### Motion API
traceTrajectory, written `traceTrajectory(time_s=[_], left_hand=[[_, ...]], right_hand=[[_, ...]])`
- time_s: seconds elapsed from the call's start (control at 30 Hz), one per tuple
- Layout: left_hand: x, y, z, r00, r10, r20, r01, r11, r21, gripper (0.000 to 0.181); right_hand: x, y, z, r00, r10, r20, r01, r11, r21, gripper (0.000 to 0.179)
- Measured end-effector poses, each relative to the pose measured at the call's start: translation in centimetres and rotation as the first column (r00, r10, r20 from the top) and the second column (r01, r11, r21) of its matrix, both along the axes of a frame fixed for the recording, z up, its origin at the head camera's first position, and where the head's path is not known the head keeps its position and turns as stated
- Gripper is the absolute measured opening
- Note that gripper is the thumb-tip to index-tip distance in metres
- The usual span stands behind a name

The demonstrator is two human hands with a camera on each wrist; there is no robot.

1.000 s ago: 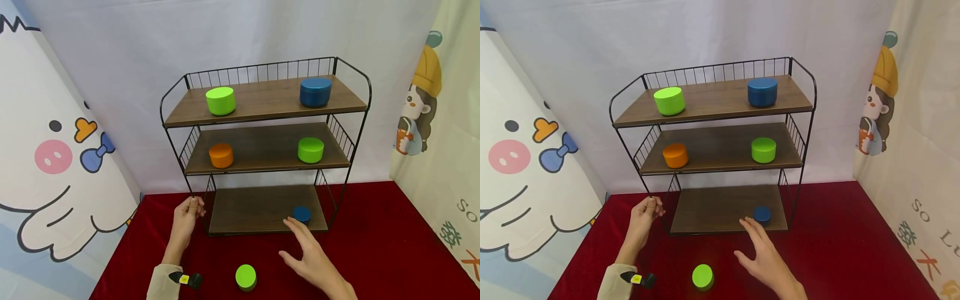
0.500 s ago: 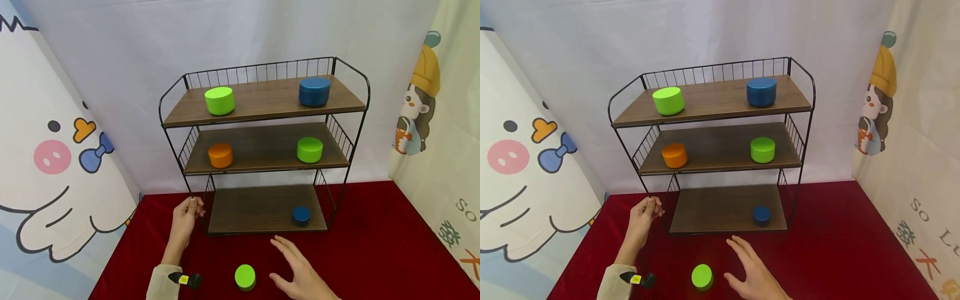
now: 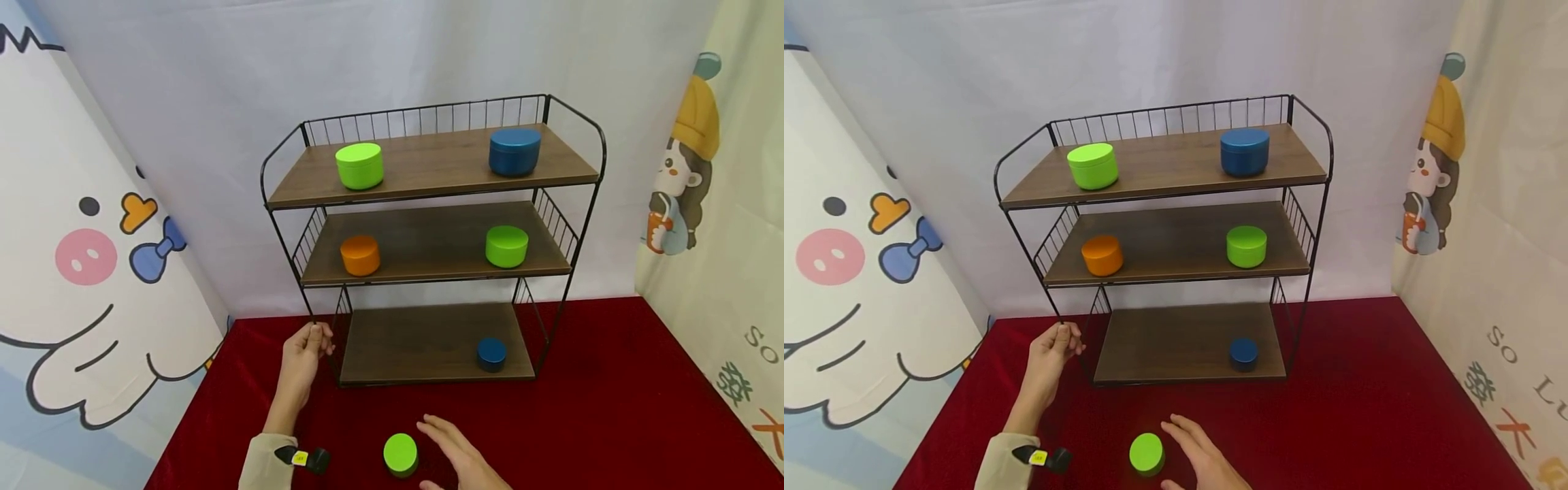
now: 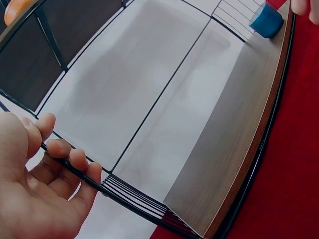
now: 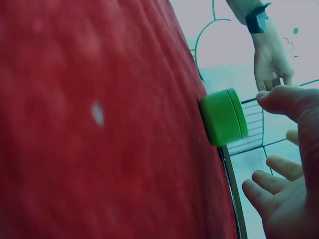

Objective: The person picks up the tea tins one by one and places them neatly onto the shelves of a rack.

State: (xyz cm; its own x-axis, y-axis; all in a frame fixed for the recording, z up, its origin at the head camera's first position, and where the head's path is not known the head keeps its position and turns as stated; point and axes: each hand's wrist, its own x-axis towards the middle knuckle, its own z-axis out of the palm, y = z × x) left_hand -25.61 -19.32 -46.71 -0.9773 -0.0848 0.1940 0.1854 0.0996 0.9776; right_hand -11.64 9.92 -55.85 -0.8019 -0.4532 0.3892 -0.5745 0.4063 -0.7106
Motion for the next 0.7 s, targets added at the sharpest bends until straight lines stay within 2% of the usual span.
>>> traceTrajectory(time_s=[0.1, 0.27, 0.5, 0.7], left_hand=[[0.0, 0.0, 0.0, 1.0, -0.002, -0.001, 0.002, 1.0, 0.002, 0.031], [0.0, 0.0, -0.1, 1.0, -0.002, -0.006, 0.002, 1.0, 0.004, 0.031], [-0.1, 0.0, -0.1, 1.0, -0.005, -0.014, 0.005, 1.0, 0.002, 0.033], [-0.1, 0.0, -0.1, 1.0, -0.003, -0.014, 0.003, 1.0, 0.0, 0.033]], right_hand=[[0.2, -0.3, -0.2, 0.998, 0.023, 0.059, -0.021, 0.999, -0.032, 0.067], [0.0, -0.4, -0.6, 0.981, 0.078, 0.179, -0.065, 0.995, -0.073, 0.066], [-0.8, -0.2, -1.2, 0.965, 0.196, 0.176, -0.185, 0.98, -0.079, 0.079], [-0.8, -0.8, -0.7, 0.936, 0.208, 0.285, -0.202, 0.978, -0.051, 0.079]])
